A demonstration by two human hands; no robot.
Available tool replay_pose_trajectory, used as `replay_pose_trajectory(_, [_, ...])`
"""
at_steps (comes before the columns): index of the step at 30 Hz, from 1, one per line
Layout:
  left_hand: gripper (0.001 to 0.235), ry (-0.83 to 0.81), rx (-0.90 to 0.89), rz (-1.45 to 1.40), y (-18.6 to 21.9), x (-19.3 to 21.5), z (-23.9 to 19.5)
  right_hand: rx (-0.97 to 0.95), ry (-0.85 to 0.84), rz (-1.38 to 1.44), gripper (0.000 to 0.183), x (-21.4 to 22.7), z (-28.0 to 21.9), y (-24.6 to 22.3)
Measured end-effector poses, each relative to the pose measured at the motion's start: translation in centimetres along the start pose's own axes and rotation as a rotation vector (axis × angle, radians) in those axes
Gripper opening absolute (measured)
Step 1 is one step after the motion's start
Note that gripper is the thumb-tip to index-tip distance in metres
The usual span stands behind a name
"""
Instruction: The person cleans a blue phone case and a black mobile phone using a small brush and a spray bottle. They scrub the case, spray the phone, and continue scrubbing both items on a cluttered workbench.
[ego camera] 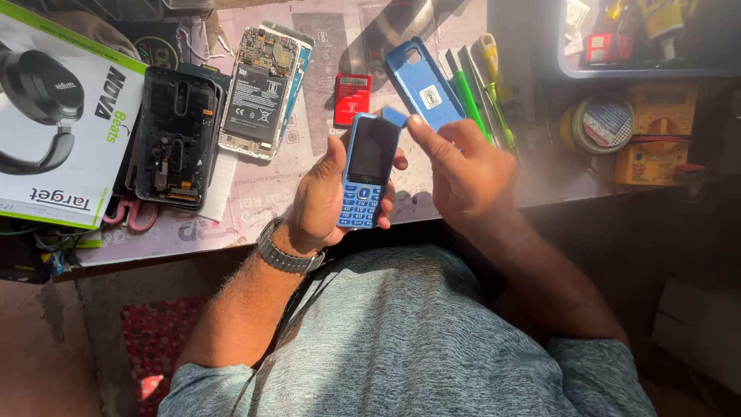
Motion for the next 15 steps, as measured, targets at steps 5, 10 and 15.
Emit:
replay_pose_trajectory(5, [0.100,-0.069,-0.024,0.005,0.0,-0.2,-0.5,0.121,-0.107,0.050,0.058,-0.8,0.6,-0.4])
replay_pose_trajectory(10, [0.100,-0.137,-0.002,0.000,0.5,-0.4,-0.5,0.031,-0.046,0.113,0.051,-0.4,0.5,1.0])
replay_pose_trajectory(15, [0.098,-0.078,0.051,0.034,-0.2,0.6,-0.5,-0.029,-0.004,0.133,0.047,0.3,-0.3,1.9])
Point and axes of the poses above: each hand's wrist, its own z-axis towards the middle knuckle, its own x-axis out of the back of the hand, y = z × x, the point moved 7 cm from there along z, towards the middle knuckle, and after that the axes turned 5 degrees about x, right-handed, at the moved point
